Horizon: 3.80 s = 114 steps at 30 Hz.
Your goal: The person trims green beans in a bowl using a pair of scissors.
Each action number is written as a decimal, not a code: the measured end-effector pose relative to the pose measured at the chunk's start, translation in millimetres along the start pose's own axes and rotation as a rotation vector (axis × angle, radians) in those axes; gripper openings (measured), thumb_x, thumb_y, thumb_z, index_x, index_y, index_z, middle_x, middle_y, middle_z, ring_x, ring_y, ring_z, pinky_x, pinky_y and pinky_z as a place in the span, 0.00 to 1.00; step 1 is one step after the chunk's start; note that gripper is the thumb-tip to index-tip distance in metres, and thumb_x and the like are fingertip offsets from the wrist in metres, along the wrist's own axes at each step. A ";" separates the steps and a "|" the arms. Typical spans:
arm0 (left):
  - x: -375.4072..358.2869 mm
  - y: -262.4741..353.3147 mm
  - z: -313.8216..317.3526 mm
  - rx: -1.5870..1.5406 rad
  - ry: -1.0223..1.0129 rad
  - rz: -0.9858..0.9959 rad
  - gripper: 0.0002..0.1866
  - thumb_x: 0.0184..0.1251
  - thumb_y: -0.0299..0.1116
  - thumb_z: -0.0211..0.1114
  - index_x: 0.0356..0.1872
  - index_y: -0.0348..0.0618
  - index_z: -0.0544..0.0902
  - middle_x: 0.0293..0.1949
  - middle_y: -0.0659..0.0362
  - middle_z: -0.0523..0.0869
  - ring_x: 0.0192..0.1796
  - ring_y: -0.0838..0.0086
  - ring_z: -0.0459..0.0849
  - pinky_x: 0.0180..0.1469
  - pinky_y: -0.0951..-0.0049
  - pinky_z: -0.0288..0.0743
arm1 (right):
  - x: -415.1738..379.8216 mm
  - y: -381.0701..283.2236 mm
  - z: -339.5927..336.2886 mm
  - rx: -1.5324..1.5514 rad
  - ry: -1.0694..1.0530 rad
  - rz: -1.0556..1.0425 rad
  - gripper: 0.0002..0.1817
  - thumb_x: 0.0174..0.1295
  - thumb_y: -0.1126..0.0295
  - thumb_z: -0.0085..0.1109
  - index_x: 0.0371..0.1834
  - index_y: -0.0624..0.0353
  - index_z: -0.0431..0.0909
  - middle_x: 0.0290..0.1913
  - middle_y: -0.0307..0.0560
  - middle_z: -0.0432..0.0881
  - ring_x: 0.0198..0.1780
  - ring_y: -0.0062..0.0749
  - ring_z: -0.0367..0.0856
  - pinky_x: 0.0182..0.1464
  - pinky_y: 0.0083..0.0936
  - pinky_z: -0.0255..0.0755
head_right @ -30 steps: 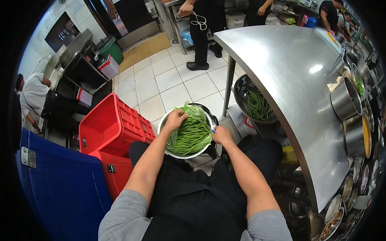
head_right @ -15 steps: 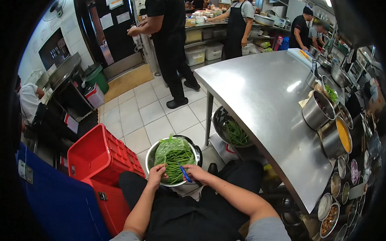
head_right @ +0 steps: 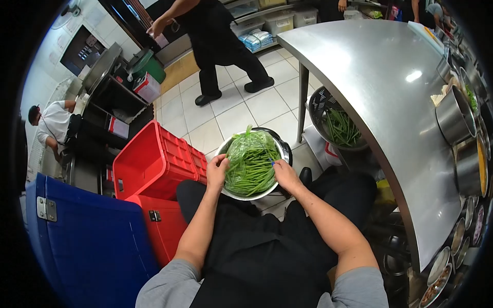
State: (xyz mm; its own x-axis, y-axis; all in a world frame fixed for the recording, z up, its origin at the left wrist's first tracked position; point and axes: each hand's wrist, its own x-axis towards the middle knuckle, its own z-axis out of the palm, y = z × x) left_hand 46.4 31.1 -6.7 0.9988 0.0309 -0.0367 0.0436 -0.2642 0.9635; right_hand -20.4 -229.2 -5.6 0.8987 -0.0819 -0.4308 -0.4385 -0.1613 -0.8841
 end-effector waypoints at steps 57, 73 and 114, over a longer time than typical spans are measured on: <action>-60.8 11.0 10.8 0.105 -0.338 -0.120 0.13 0.69 0.30 0.63 0.50 0.32 0.82 0.26 0.62 0.83 0.23 0.82 0.79 0.26 0.78 0.74 | -42.3 -10.5 5.3 0.171 -0.551 0.156 0.28 0.64 0.64 0.68 0.63 0.63 0.69 0.33 0.41 0.83 0.32 0.24 0.83 0.36 0.22 0.78; -46.0 19.8 9.3 -0.856 -0.056 -0.282 0.06 0.78 0.29 0.52 0.46 0.40 0.66 0.49 0.42 0.82 0.48 0.58 0.87 0.53 0.60 0.85 | -42.0 -11.2 4.6 0.329 -0.614 0.287 0.29 0.63 0.54 0.67 0.59 0.58 0.68 0.38 0.46 0.82 0.37 0.33 0.86 0.41 0.28 0.82; -20.8 -7.2 49.6 0.575 0.048 0.420 0.13 0.64 0.25 0.60 0.49 0.38 0.78 0.40 0.45 0.81 0.44 0.49 0.82 0.47 0.54 0.75 | -27.9 -8.5 9.3 0.258 -0.386 0.123 0.29 0.63 0.60 0.70 0.60 0.65 0.70 0.31 0.41 0.79 0.28 0.23 0.81 0.31 0.20 0.77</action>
State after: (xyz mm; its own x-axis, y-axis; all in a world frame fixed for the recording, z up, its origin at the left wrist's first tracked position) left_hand 26.4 -15.5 -26.0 0.9321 -0.1460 0.3314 -0.3278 -0.7292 0.6007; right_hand -41.7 -216.4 12.3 0.7970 0.2939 -0.5277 -0.5707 0.0802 -0.8172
